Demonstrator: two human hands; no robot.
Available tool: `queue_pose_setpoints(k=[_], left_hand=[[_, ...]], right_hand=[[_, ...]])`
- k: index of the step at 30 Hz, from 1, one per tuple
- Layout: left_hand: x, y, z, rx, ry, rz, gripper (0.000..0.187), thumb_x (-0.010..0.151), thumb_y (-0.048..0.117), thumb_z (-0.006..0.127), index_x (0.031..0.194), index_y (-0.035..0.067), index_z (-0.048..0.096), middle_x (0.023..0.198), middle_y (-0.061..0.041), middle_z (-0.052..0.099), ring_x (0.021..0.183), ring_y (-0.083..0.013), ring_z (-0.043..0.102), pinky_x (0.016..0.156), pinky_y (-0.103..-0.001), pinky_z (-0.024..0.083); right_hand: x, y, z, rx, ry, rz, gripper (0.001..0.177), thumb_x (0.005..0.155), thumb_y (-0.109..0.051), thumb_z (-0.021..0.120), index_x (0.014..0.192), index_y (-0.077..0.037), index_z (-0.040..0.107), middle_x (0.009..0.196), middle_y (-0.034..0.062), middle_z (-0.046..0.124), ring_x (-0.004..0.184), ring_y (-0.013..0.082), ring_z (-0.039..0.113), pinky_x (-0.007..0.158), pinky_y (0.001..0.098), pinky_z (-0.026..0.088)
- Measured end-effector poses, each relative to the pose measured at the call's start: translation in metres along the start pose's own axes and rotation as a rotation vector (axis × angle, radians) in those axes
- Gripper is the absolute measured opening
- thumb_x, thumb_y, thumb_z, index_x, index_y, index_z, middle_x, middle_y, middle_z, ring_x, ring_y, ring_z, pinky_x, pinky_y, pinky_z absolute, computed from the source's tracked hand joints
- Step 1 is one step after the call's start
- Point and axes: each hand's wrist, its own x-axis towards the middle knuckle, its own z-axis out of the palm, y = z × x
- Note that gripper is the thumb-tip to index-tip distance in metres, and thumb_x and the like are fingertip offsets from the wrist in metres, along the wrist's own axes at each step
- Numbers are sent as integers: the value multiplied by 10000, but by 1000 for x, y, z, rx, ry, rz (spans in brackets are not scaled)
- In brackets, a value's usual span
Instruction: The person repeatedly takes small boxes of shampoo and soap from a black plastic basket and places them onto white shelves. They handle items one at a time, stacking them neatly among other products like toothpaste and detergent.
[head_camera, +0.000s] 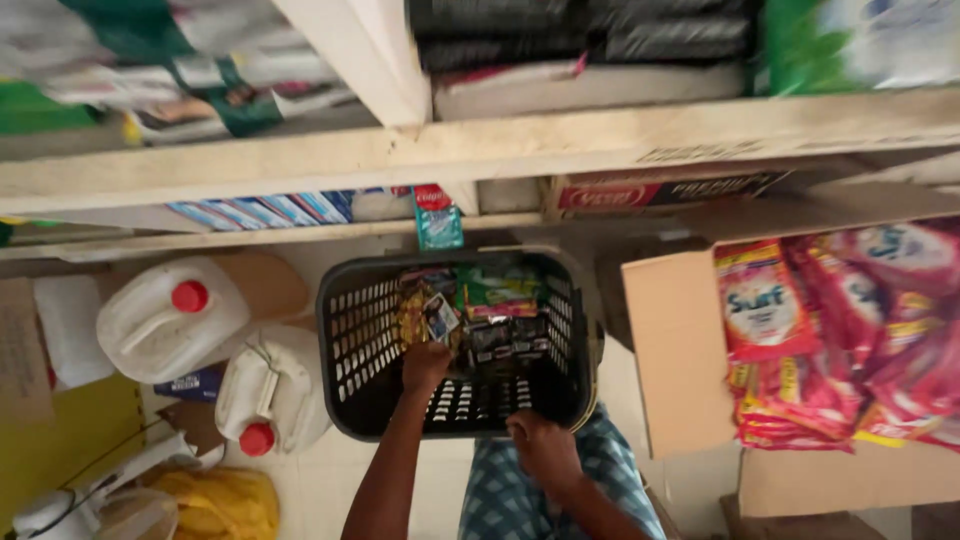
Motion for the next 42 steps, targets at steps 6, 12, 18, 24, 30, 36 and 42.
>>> queue_pose_setpoints(k=[6,12,18,24,30,36,42], left_hand=[[33,-14,52,42,-77,-283,376,874,424,642,888,80,794,915,-206,747,902,-404,724,824,-521,588],[47,4,81,-13,-64,-305,364,896,371,585,970,69,774,979,-248,733,970,-443,698,863,-556,555],[58,8,106,-108,-20,-324,322,914,293,516,1067,75,698,994,-253,724,986,-465,678,849,-586,540],[98,9,112,160,105,-163,258,959,242,501,996,120,725,1003,-196,744,971,-399,707,858,-519,561],[137,19,121,-310,-89,-260,213,952,234,574,1109,136,680,960,-163,740,858,-339,706,718,-453,576],[132,39,112,-1609,79,-429,372,970,190,623,1279,-11,573,935,-171,769,765,-325,780,559,-375,590],[130,28,134,-723,-42,-297,535,829,200,723,1325,120,539,920,-98,711,802,-304,695,593,-415,575]], right_hand=[[18,38,26,-71,120,37,163,926,-263,643,1025,-185,745,907,123,758,803,386,713,690,510,559],[24,73,40,-13,208,27,191,916,-259,652,1070,-192,741,937,117,765,824,376,724,682,492,570],[25,73,42,15,295,-64,186,873,-210,690,1047,-157,730,929,106,763,831,359,725,716,468,573],[28,68,40,-23,327,-73,148,884,-207,690,1018,-154,725,898,89,762,788,354,717,673,471,560],[29,70,41,-48,346,-118,125,905,-204,672,1010,-150,715,872,73,742,770,326,712,652,458,559],[30,65,38,-47,319,-56,138,897,-205,670,1010,-155,731,892,62,756,776,322,717,657,453,560],[32,68,41,-58,327,-88,143,900,-209,664,1015,-149,725,896,65,754,779,319,719,661,452,559]])
